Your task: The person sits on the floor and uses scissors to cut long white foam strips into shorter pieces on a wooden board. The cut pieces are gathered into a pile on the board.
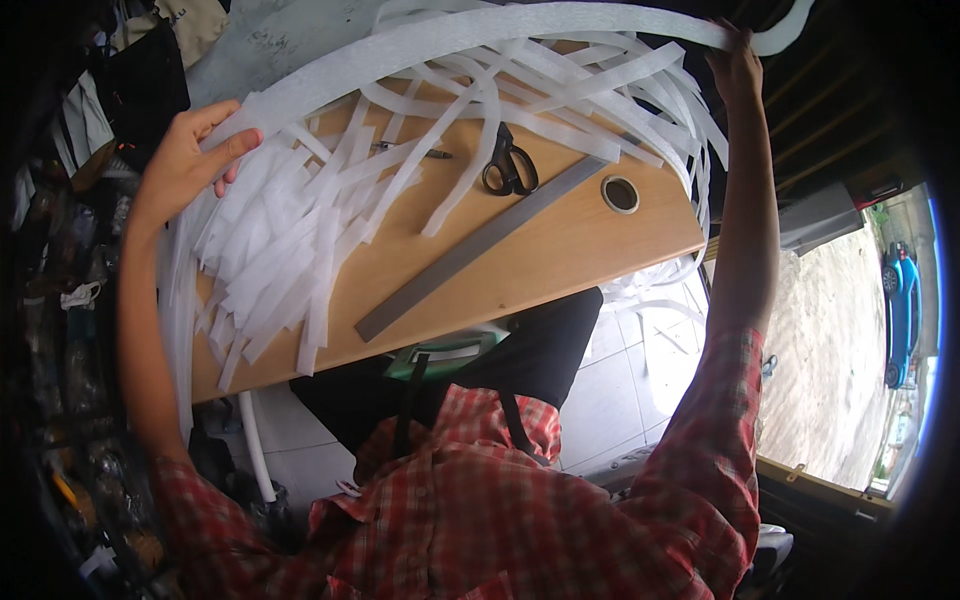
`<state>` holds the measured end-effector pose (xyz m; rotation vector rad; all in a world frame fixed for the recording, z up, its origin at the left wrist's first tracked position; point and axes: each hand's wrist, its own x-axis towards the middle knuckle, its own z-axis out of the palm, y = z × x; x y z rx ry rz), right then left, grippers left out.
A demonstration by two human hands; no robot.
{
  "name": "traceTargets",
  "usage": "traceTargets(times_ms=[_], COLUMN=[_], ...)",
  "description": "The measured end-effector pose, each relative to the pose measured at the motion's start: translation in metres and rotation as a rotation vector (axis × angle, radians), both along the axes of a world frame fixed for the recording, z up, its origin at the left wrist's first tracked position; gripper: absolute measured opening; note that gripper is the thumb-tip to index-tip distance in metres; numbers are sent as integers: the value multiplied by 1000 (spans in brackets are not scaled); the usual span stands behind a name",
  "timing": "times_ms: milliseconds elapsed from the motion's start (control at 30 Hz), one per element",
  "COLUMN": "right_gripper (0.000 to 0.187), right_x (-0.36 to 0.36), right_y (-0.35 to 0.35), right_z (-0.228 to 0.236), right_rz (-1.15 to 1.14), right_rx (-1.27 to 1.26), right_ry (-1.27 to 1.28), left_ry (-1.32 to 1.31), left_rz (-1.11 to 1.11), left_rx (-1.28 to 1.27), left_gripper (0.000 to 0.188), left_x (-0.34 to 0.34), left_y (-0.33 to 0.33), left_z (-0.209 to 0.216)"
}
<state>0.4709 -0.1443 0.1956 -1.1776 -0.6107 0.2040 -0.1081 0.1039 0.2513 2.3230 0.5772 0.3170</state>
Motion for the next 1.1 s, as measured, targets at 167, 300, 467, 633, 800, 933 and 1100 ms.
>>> traceTargets(times_ms=[167,300,467,633,800,933,1100], right_gripper=[51,45,75,95,29,26,21], right_x=[132,260,354,74,-158,-302,-315], right_y=[-69,-97,-194,-49,1,12,14], right_z=[-50,-142,-48,-110,-91,-112,-163], right_rz=[-313,-391,-553,-847,-606,351,455], right_rx=[-65,-194,-370,-312,-306,-477,-638], right_ry=[210,200,-503,-61,-955,-984,-1158], left_ry=[107,124,-296,-195,-227,-168,-163], left_rz=[148,184,186,277,303,241,93], left_rx=[246,297,71,-43,-119,-196,-321], left_gripper=[20,24,19,19,21,18,16], left_x=[-8,-25,-65,21,50,77,75], left_y=[11,31,8,-84,-117,-130,-126], left_z=[34,59,-23,-80,-162,-196,-212])
